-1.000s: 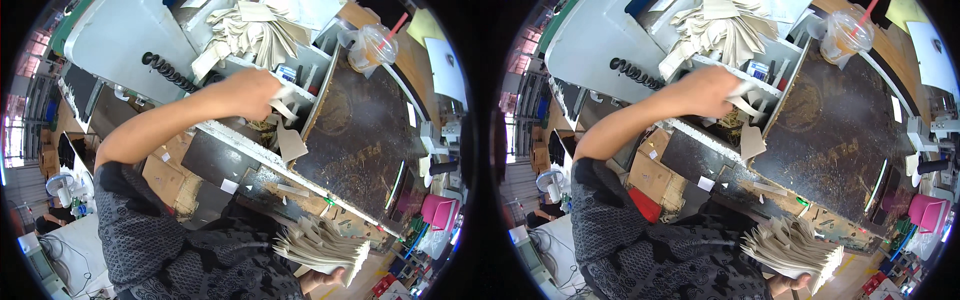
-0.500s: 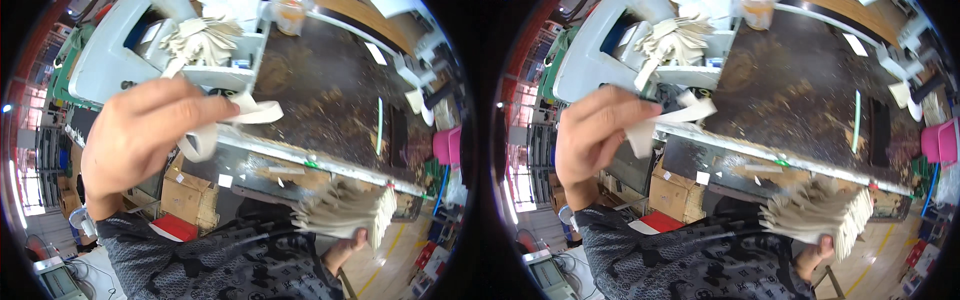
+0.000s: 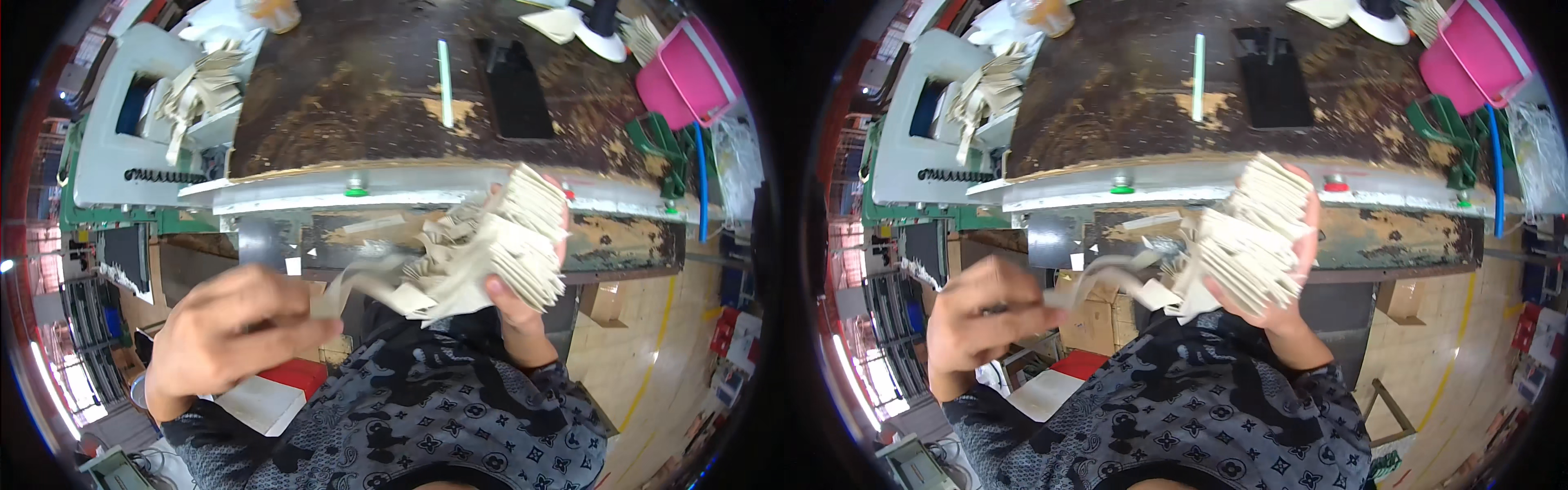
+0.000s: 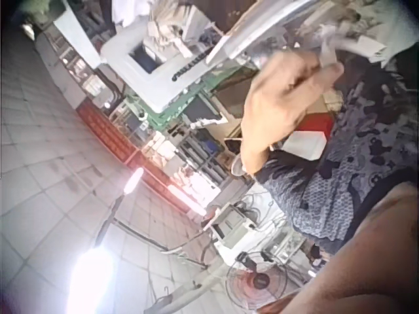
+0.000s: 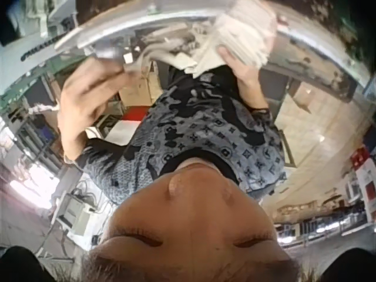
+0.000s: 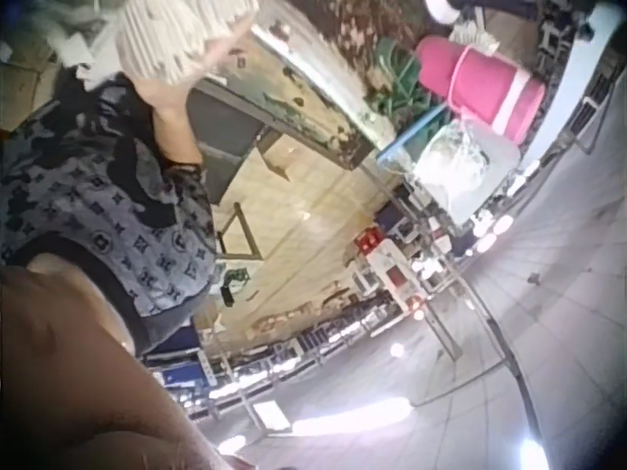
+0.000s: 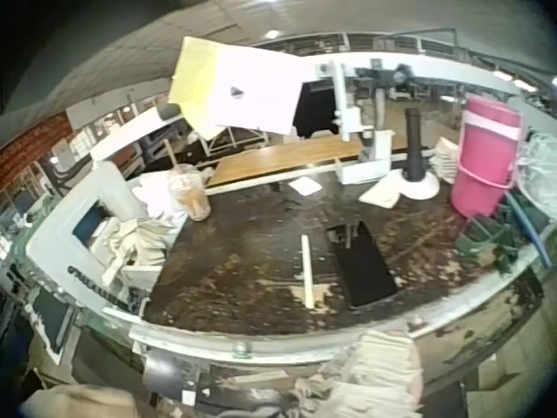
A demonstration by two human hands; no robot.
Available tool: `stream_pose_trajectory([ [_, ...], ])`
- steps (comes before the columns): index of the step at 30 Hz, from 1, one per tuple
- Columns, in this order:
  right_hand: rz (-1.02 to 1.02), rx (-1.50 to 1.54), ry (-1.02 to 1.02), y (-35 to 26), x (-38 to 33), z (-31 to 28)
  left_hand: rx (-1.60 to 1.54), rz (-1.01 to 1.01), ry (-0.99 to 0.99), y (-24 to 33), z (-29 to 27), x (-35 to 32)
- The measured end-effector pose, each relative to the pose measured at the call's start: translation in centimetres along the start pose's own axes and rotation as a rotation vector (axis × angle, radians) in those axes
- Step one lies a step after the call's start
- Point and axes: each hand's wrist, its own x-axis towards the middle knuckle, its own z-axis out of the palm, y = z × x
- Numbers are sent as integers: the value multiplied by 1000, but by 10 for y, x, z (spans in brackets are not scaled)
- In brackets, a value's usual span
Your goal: The person gathers stacks of small, folded white paper pieces from a workbench and aligns them into a neat bundle. They secure the bundle with a rubber band, then write on a small white label and attach it to the finished stack.
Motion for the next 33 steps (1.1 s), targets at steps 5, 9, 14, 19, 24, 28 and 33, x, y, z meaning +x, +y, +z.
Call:
stream_pose_trajectory([
  [5,-41,-50,-60,-7,9,-20,-919,424,-154,11,37,25],
  [9,-66,-4,-64,-5,7,-22,-698,218,-147,42,90,63],
  [14,-42,-1,-89,-6,3,-41,-1159,960,-201,47,106,55],
  [19,-24,21,-49,-9,1,-52,-735,239,135,58,110,76],
  [24,-8,7,-10,-17,1,-55,-809,338,166,57,134,108],
  [28,-89,9,-32,-10,10,-60,-1208,611,-301,58,140,113],
  [33,-44,31,5,-13,9,-55,-904,591,149,53,147,118],
])
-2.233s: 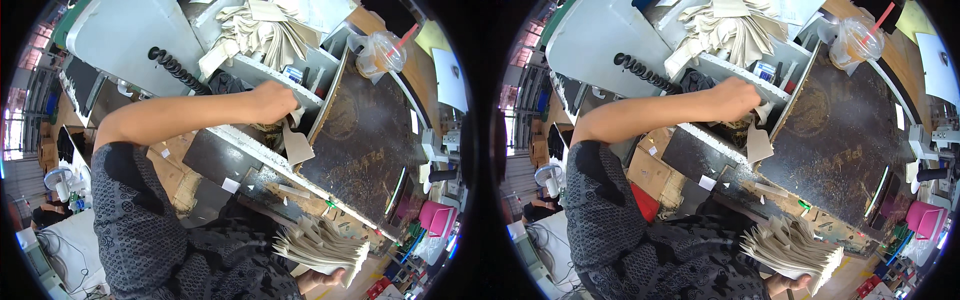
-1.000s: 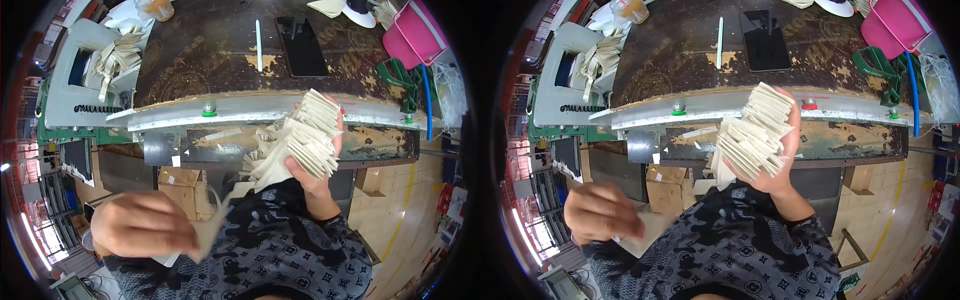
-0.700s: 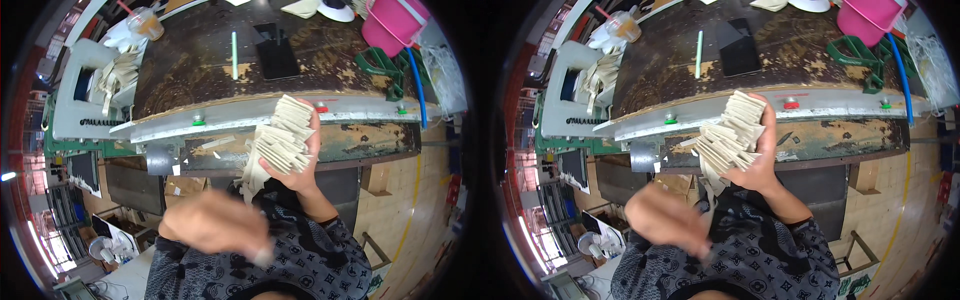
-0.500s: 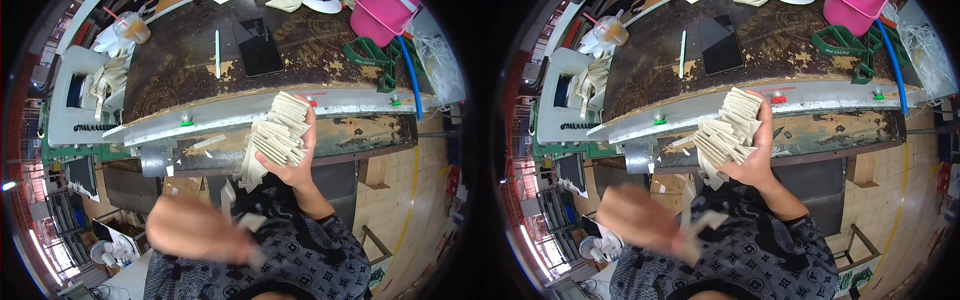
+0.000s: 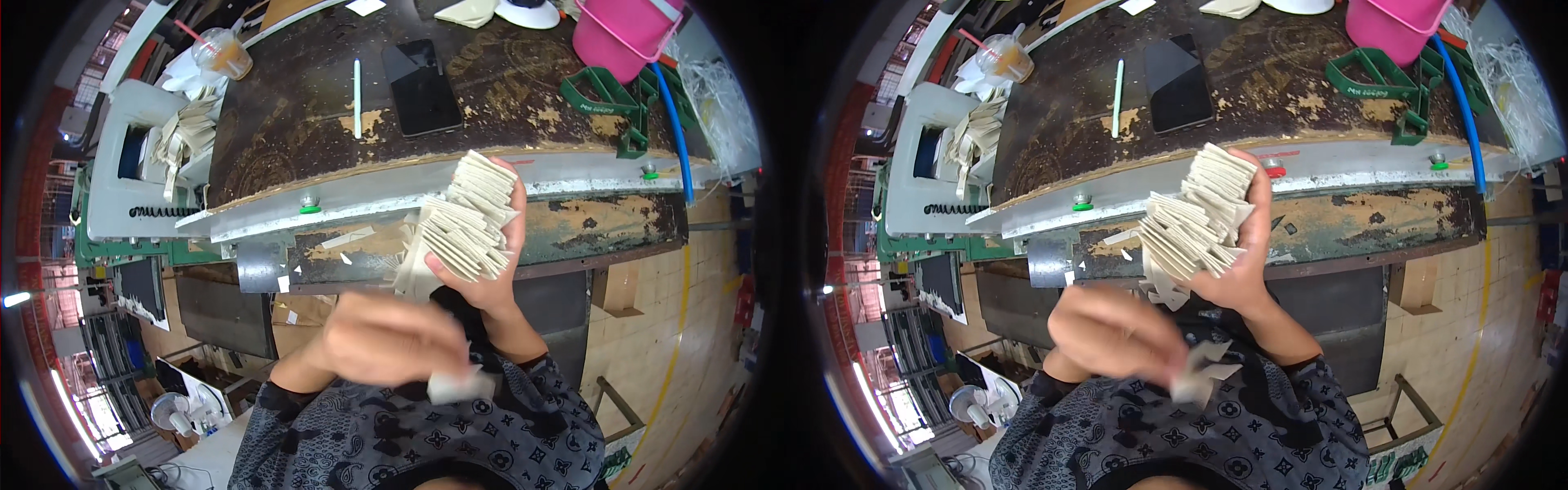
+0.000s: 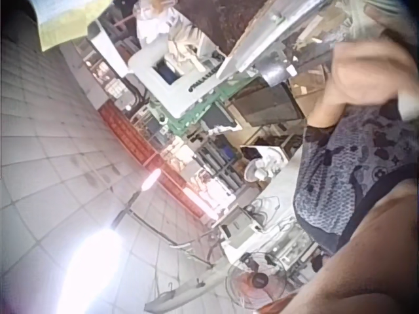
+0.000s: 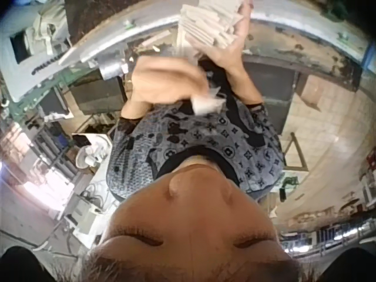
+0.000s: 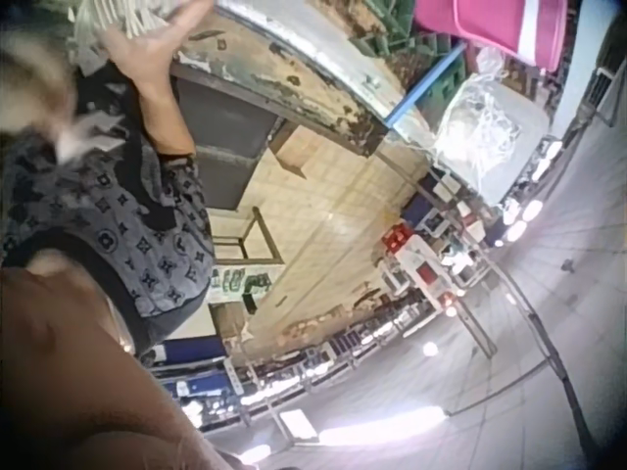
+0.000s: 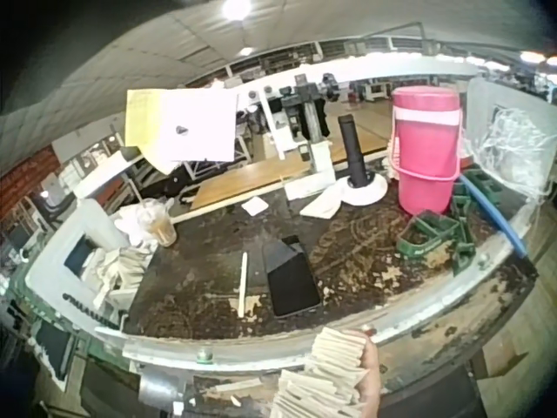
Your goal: The person gathers stacks of small, folded white paper pieces from a workbench and aligns them into a neat bundle. They secure the bundle with a rubber band, then write on a small white label and attach it to the finished stack.
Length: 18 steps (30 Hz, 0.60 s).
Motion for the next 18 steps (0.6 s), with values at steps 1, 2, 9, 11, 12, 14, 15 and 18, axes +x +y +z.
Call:
stream_pose_trajectory([
  [1,7,-33,19,1,-2,-1,298,-109,106,4,0,-1],
  [2,23,-24,21,0,-4,-1,363,-184,249,4,6,-2],
  [9,157,126,39,4,-5,7,594,-176,450,-8,4,-14],
  [11,273,166,95,-5,-6,15,512,-243,521,-7,5,-19],
  [12,278,188,72,-7,-6,16,495,-232,514,-7,4,-20],
  [14,293,233,27,-8,-8,17,458,-214,501,-9,4,-22],
  [15,297,283,20,-3,-10,18,443,-266,541,-7,6,-21],
  [18,278,246,-24,4,-10,16,471,-339,591,-10,5,-25],
])
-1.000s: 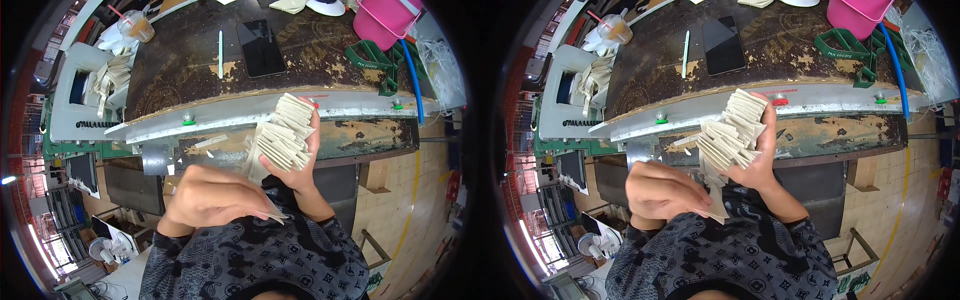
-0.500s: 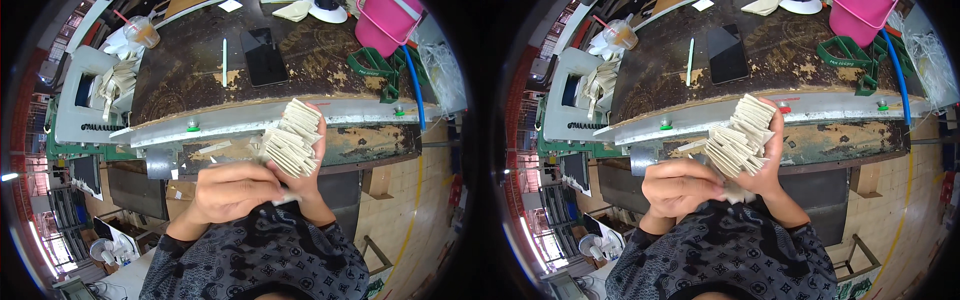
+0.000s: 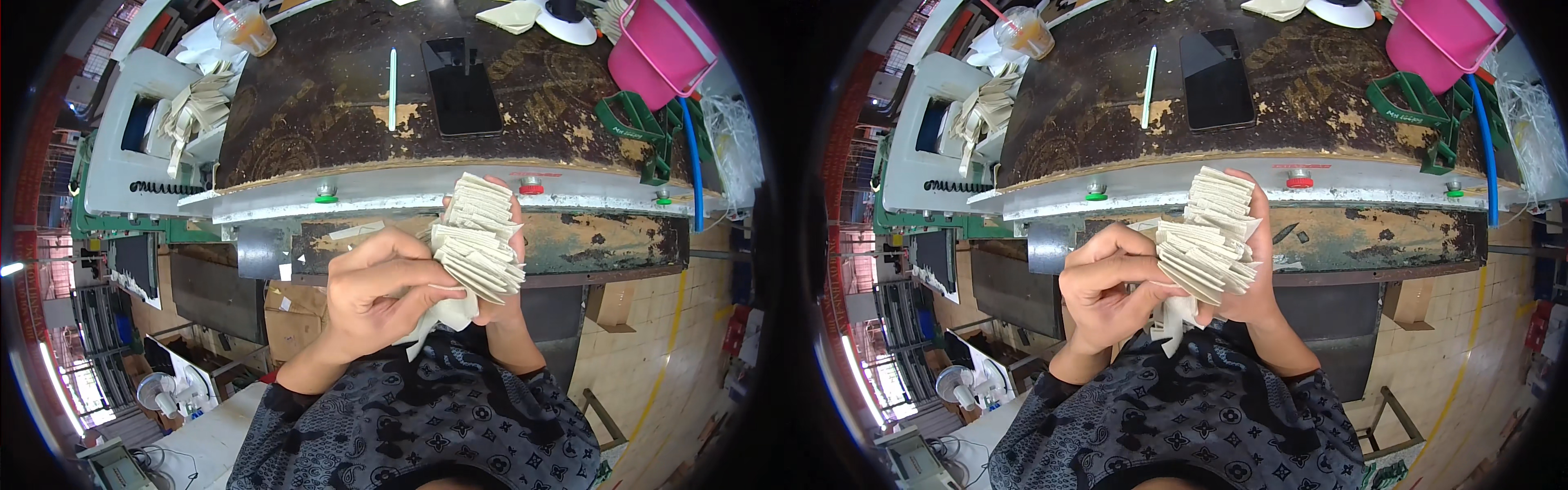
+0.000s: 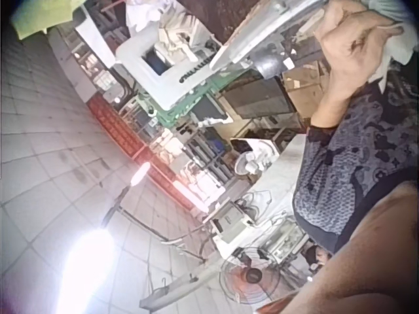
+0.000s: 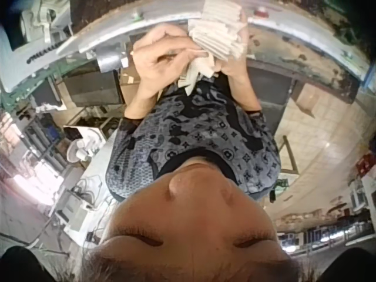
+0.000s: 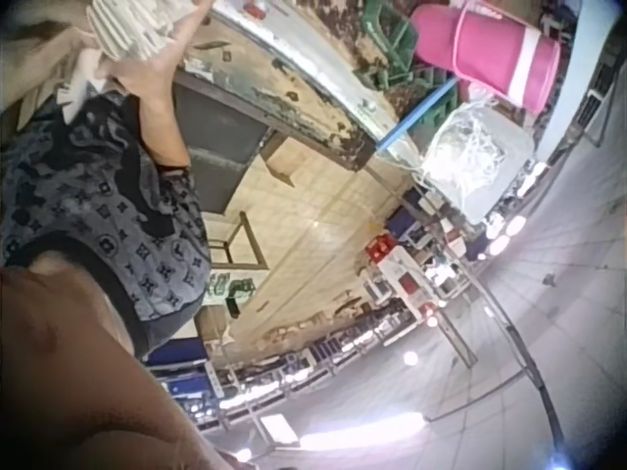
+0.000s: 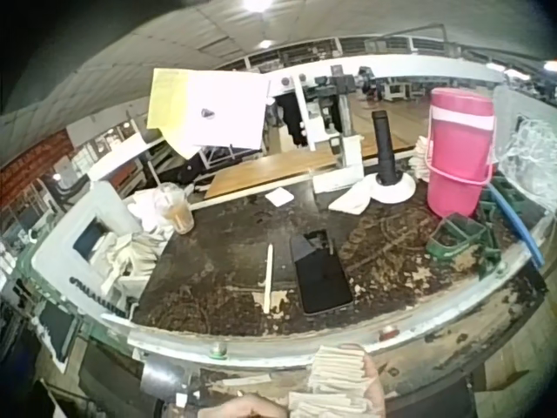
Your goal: The person gathers stacks of small, folded white paper pieces from a workbench and aligns them into a neat bundle. They secure the bundle with a rubber band, then write on a small white label and attach it to the finished stack.
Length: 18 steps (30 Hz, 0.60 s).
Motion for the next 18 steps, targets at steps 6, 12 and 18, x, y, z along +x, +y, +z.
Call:
stream_pose_trajectory([
  [6,-31,-102,-119,15,2,-1,38,-29,66,-10,-10,-5],
  [12,127,-231,-65,14,-4,24,-109,-71,59,-22,-33,-12],
  [18,113,-292,18,47,-9,53,-157,44,-34,-46,-87,-8],
])
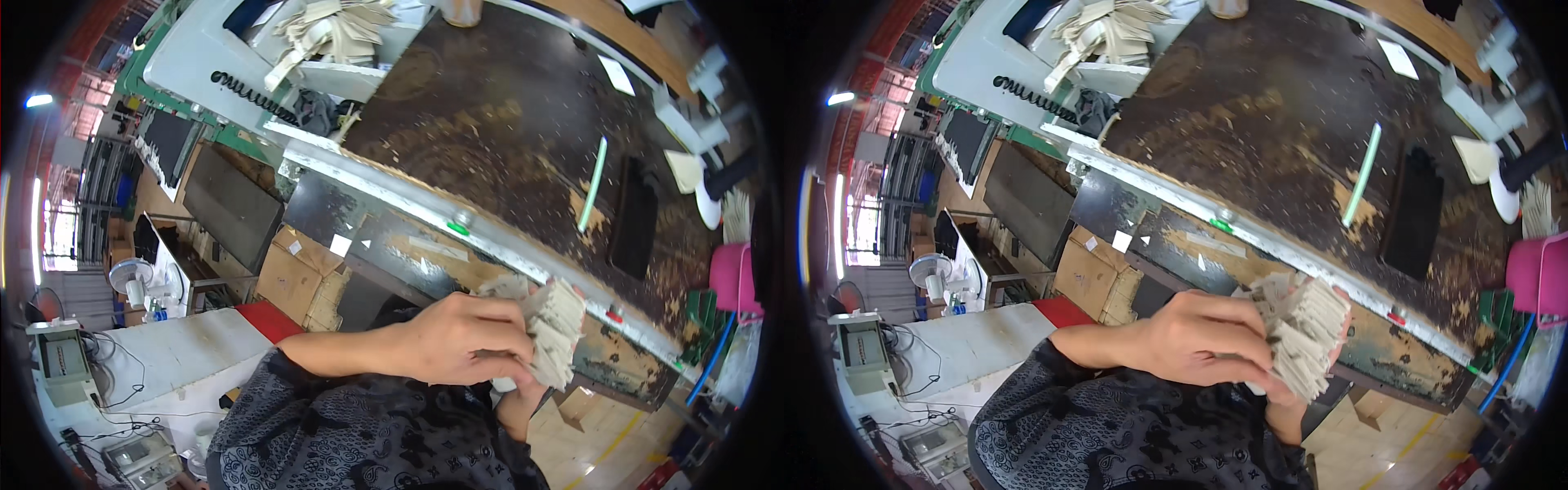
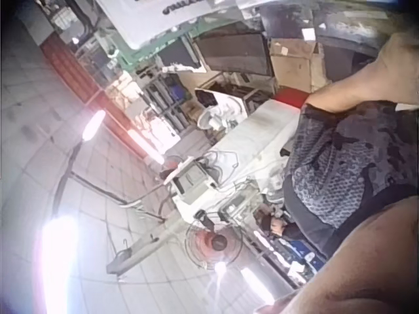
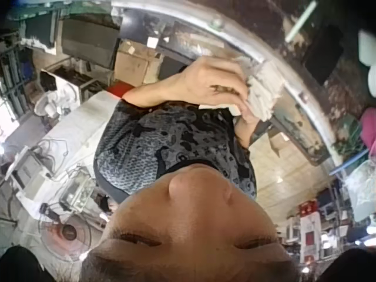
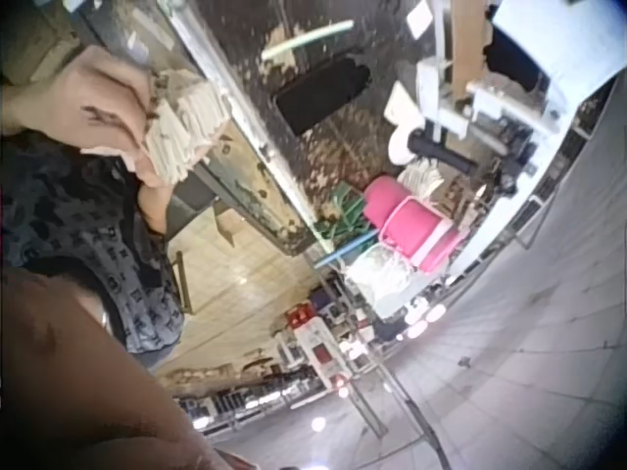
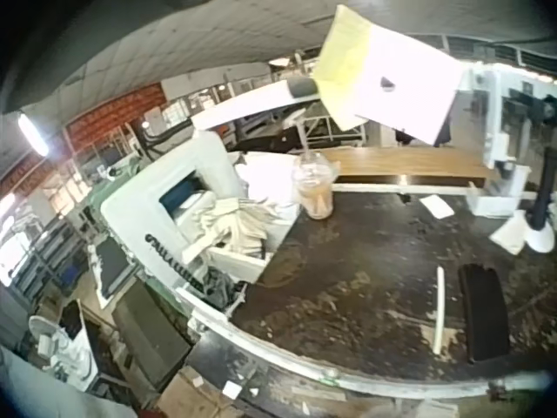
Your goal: The person gathers stacks of small, folded white paper pieces from a workbench and aligns them into a neat bundle. They secure the bundle with a rubber band, then write on a small white label and attach it to the finished stack.
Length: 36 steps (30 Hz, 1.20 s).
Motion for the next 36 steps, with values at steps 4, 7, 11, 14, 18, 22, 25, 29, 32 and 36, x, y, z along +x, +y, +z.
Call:
stream_pose_trajectory([
  [4,236,-66,139,10,-40,1,374,94,68,7,-121,23],
  [7,392,-217,344,11,-62,9,769,61,232,-30,-230,45],
  [11,404,-312,417,24,-59,25,976,-320,-136,-109,-349,39],
  [14,426,-421,547,37,-77,31,977,-337,-632,-161,-360,57],
  [18,464,-519,623,46,-87,43,905,-382,-881,-166,-353,78],
  [22,475,-559,652,51,-95,50,855,-753,-1059,-194,-352,96],
  [25,477,-565,678,53,-100,54,921,-574,-1024,-231,-349,81],
  [29,475,-567,695,54,-107,55,897,-334,-871,-196,-347,76],
  [32,475,-576,732,55,-112,58,1014,-253,-790,-146,-355,92],
  [36,460,-594,701,55,-111,44,498,82,-672,-96,-367,98],
])
